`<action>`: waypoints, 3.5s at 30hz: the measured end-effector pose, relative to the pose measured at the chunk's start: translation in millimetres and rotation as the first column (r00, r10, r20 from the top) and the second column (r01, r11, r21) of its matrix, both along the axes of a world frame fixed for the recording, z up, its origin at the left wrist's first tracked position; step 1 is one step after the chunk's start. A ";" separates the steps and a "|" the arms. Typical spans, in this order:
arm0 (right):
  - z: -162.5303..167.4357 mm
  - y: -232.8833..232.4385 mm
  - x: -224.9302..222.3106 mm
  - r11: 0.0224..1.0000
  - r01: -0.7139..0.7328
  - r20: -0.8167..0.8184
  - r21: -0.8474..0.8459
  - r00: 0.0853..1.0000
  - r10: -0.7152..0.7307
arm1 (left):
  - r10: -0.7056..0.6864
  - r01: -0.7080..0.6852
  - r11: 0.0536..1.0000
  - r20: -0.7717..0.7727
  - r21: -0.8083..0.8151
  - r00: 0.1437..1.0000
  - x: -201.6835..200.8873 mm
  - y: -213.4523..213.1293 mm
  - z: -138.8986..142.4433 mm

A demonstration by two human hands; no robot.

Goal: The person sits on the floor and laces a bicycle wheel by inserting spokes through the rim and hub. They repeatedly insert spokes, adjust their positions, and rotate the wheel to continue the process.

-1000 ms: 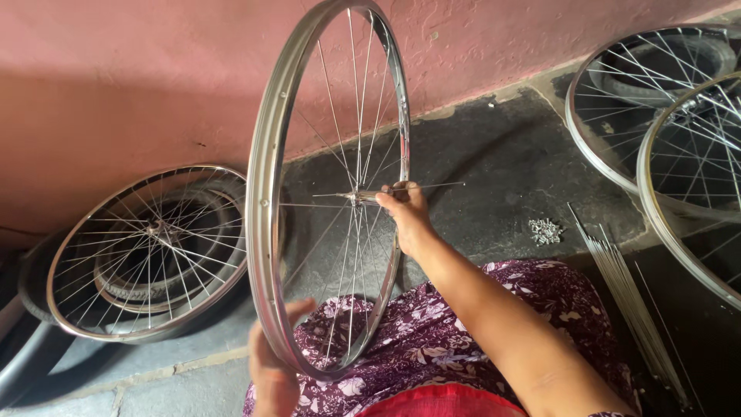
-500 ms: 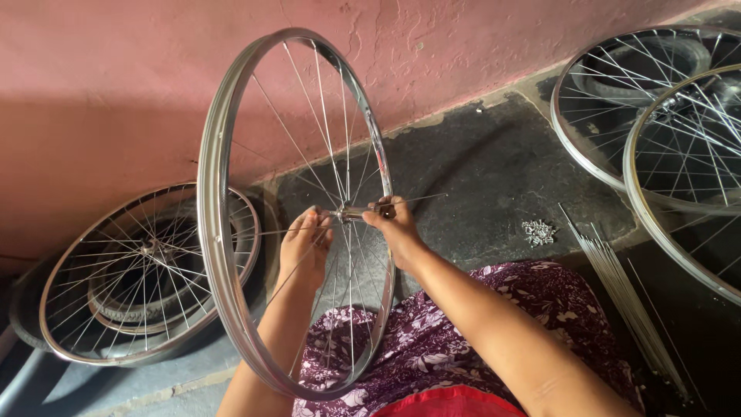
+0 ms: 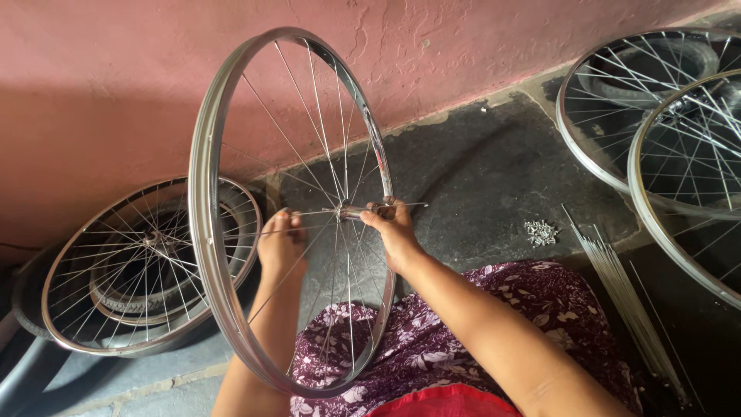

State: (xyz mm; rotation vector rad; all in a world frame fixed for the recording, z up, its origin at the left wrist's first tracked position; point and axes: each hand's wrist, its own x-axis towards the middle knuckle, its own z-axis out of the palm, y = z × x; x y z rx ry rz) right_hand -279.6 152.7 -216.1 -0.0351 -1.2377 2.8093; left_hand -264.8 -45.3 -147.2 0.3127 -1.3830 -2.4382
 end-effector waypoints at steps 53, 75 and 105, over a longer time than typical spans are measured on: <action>7.9 74.8 15.4 0.339 0.723 -0.783 0.602 0.618 0.074 | -0.300 0.180 0.815 -0.135 -0.551 0.944 197.6 22.2 111.6; -141.0 309.4 -66.1 -0.373 -0.531 0.340 0.761 0.816 -0.469 | -0.271 0.181 0.815 -0.086 -0.550 0.959 200.8 5.1 95.6; 100.3 105.6 218.8 0.705 -0.126 -0.473 0.698 0.658 0.586 | -0.521 0.445 0.822 -0.153 -0.357 0.840 154.2 137.8 104.2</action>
